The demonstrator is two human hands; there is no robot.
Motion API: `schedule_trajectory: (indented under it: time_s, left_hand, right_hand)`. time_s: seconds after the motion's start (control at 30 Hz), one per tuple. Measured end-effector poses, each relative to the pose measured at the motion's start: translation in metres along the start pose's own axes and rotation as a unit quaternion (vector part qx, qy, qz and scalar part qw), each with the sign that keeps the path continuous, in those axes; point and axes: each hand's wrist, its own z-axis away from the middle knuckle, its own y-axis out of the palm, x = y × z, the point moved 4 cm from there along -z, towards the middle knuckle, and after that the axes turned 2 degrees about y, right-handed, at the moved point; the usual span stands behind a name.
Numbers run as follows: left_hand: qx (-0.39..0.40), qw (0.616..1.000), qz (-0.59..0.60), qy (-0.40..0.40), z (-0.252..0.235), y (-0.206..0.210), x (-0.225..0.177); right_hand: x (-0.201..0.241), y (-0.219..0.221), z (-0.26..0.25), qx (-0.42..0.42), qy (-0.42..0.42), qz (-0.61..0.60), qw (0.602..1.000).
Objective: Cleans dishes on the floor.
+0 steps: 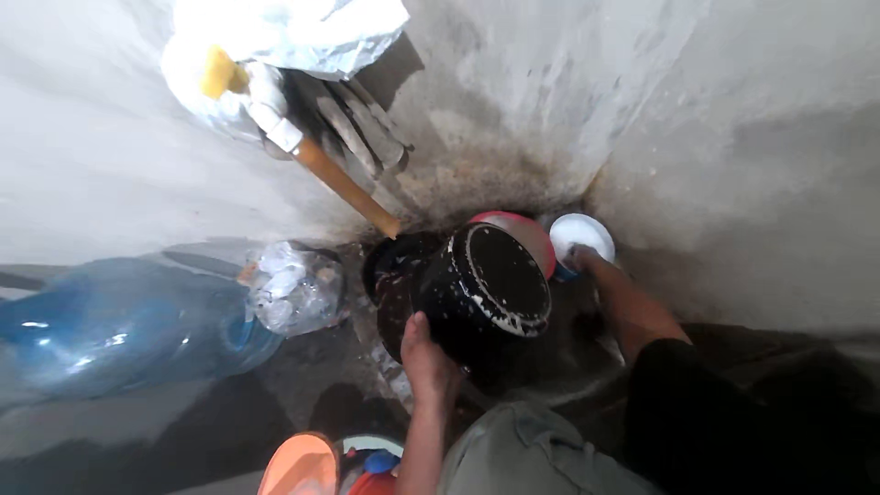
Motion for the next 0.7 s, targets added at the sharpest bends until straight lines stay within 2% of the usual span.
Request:
schedule_trajectory:
  time_s: [0.07, 0.1, 0.13, 0.2, 0.27, 0.3, 0.33, 0.37, 0.4, 0.47, 0.53, 0.57, 0.6, 0.7]
  left_hand:
    - [-0.013, 1.000, -0.017, -0.004, 0.002, 0.000, -0.001]
    - [-0.019, 0.999, -0.029, -0.005, 0.003, 0.000, -0.003]
    - [-0.024, 0.999, -0.042, -0.007, 0.005, 0.000, -0.005]
    - [-0.029, 0.997, -0.070, -0.014, 0.009, 0.004, -0.010]
    - [-0.019, 0.994, -0.104, -0.012, 0.012, 0.013, -0.018]
    - [-0.011, 0.991, -0.133, -0.003, 0.012, 0.019, -0.022]
    - [-0.003, 0.986, -0.169, 0.008, 0.011, 0.025, -0.027]
    - [0.005, 0.980, -0.200, 0.019, 0.011, 0.031, -0.032]
    - [0.013, 0.973, -0.227, 0.028, 0.011, 0.037, -0.036]
    - [0.036, 0.960, -0.276, 0.041, 0.013, 0.051, -0.047]
    - [0.055, 0.947, -0.309, 0.067, 0.014, 0.065, -0.057]
    - [0.058, 0.940, -0.324, 0.086, 0.015, 0.072, -0.062]
    - [0.059, 0.934, -0.337, 0.102, 0.016, 0.077, -0.068]
    - [0.047, 0.911, -0.378, 0.158, 0.015, 0.079, -0.079]
  right_hand:
    - [0.011, -0.008, 0.010, 0.069, 0.022, -0.034, 0.997]
    - [0.022, -0.019, 0.028, 0.065, 0.034, -0.127, 0.989]
    - [0.034, -0.031, 0.050, 0.037, 0.053, -0.282, 0.957]
    - [0.053, -0.049, 0.082, -0.014, 0.056, -0.560, 0.827]
    - [0.083, -0.074, 0.118, 0.030, -0.005, -0.715, 0.699]
    - [0.101, -0.087, 0.141, 0.055, -0.051, -0.749, 0.658]
    - [0.121, -0.101, 0.165, 0.075, -0.110, -0.761, 0.634]
    - [0.140, -0.112, 0.191, 0.071, -0.157, -0.761, 0.626]
    - [0.156, -0.123, 0.217, 0.049, -0.202, -0.743, 0.636]
    - [0.182, -0.140, 0.265, -0.055, -0.289, -0.653, 0.697]
    - [0.203, -0.144, 0.299, -0.199, -0.385, -0.477, 0.764]
    - [0.214, -0.140, 0.312, -0.247, -0.429, -0.384, 0.779]
    - [0.223, -0.132, 0.324, -0.277, -0.467, -0.321, 0.776]
    - [0.237, -0.112, 0.346, -0.296, -0.589, -0.226, 0.718]
